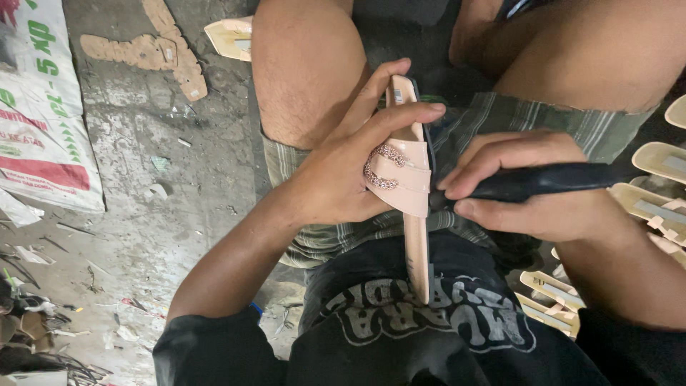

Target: The person assembles beige slippers by attaching black rubber soles. They use a handheld tool to press the sole onto the slipper base and a grinding machine to smooth the edges. The process is repeated for multiple slippers.

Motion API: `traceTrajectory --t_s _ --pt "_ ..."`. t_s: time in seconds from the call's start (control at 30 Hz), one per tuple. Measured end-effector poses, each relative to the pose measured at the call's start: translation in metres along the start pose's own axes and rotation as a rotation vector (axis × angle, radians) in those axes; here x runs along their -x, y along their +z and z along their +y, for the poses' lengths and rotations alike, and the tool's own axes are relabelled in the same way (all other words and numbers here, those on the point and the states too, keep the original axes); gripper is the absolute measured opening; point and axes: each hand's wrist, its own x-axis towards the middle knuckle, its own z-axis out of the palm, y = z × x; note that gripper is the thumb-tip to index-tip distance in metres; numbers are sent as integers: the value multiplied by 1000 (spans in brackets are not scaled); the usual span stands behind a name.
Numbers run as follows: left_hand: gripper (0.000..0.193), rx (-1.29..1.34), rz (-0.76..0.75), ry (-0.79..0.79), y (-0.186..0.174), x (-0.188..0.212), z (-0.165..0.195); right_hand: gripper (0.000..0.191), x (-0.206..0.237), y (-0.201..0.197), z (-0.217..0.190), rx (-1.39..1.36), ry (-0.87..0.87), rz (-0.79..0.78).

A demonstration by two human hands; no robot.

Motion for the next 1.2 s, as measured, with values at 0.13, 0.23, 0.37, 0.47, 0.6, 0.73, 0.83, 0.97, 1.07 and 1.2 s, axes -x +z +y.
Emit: traceTrajectory --t_s 0.13,0.23,0.37,0.47,0.6,0.73,0.83,0.97,1.07,1.2 --pt "92 12 -24 -79 -4 -4 6 15 -7 -3 -11 131 2 -54" --pt "114 132 40 -47 -11 -7 12 15 -8 3 -6 -129 -81 -11" --pt "125 47 -18 -1 -22 -4 14 17 3 14 12 -45 -195 152" --pt "100 117 9 -85 -19 2 13 17 13 23 24 -46 -171 261" --pt "97 285 20 -136 -10 2 6 16 11 33 27 -44 -195 325" --pt "97 284 17 -126 -5 1 0 16 -13 17 14 -147 -190 196" --pt "96 335 4 -118 -4 -1 -1 15 -27 -17 7 -103 -27 -135" --pt "98 386 45 -47 -9 -7 0 14 -21 -29 9 -89 -197 -44" --pt "94 350 96 24 -13 -12 2 14 -10 -12 16 -109 -294 153" --pt "86 222 95 50 -2 -16 10 14 3 8 24 -128 -314 300"
